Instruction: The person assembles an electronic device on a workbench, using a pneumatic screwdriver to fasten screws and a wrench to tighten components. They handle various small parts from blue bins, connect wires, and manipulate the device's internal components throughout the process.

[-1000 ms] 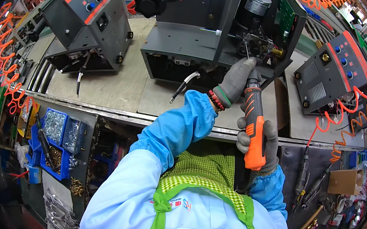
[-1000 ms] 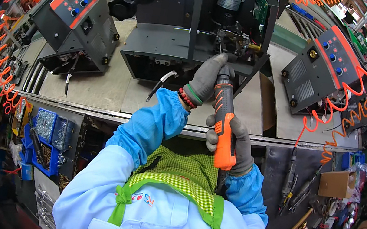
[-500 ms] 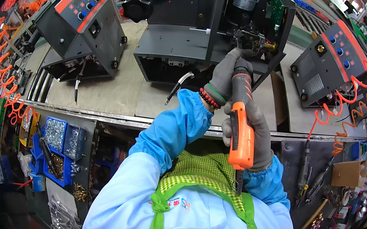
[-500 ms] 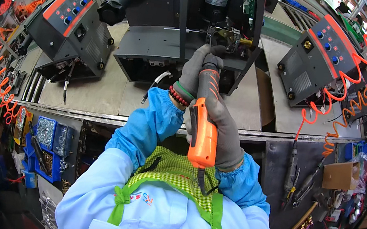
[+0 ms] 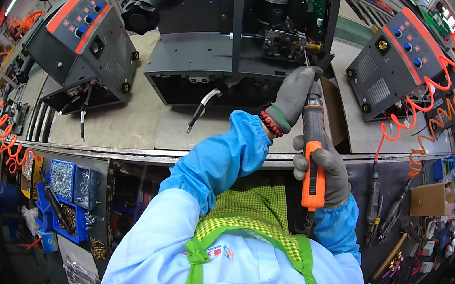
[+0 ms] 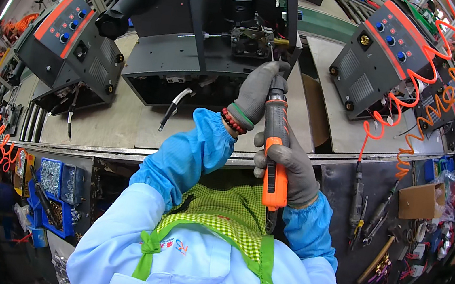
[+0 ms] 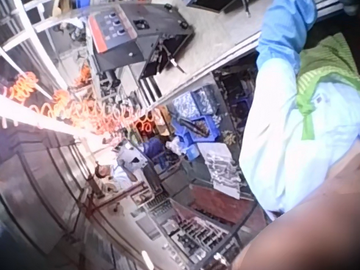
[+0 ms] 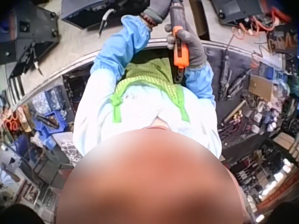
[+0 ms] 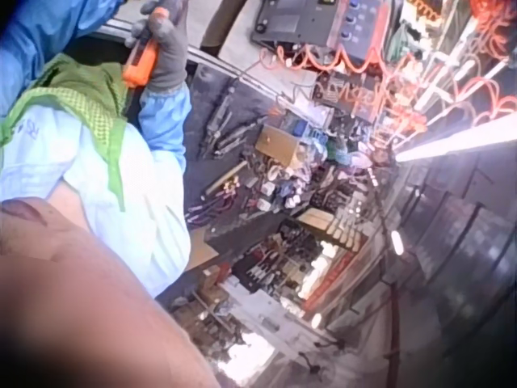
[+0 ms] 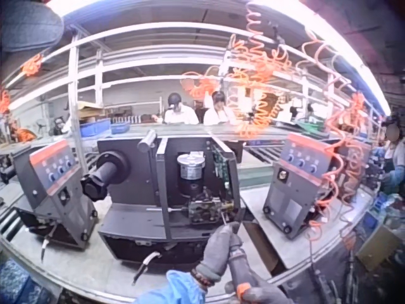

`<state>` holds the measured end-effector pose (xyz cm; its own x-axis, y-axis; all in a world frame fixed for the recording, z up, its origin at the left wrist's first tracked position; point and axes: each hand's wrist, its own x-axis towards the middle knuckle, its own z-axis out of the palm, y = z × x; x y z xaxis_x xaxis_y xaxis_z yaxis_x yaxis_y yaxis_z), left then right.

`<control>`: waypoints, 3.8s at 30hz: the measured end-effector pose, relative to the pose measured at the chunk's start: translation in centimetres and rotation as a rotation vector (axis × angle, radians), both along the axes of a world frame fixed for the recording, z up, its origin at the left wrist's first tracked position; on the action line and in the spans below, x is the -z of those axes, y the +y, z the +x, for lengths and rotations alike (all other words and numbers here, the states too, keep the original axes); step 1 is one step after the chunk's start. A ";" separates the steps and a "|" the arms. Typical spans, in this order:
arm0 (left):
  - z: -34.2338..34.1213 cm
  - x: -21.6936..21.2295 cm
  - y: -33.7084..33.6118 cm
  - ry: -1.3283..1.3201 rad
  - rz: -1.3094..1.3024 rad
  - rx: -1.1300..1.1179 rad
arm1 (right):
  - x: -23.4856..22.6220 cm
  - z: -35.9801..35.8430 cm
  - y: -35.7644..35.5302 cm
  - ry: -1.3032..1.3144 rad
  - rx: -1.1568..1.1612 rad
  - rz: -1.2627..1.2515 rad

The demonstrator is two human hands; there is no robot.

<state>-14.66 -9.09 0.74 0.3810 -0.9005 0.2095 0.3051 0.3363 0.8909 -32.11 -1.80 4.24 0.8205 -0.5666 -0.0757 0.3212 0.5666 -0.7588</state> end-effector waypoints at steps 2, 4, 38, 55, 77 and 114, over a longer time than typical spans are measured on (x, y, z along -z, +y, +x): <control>0.3 -0.2 -0.1 0.043 -0.021 0.012 | 0.0 0.3 -0.5 0.019 -0.006 0.003; 0.1 -0.5 0.1 0.107 0.023 0.039 | 0.1 0.3 -0.6 0.023 -0.005 0.024; 1.0 -0.3 -0.3 -0.016 -0.034 0.039 | -1.5 1.5 0.0 0.054 0.076 0.008; 2.3 7.8 18.8 -0.436 0.379 0.318 | 12.6 -45.1 2.8 2.048 0.609 -0.814; 13.6 12.7 60.2 -0.933 1.681 -1.313 | 8.4 11.2 2.9 0.489 -0.367 -1.770; 3.0 14.7 103.0 -0.207 2.242 -1.464 | 11.4 11.0 3.7 0.421 -0.485 -1.763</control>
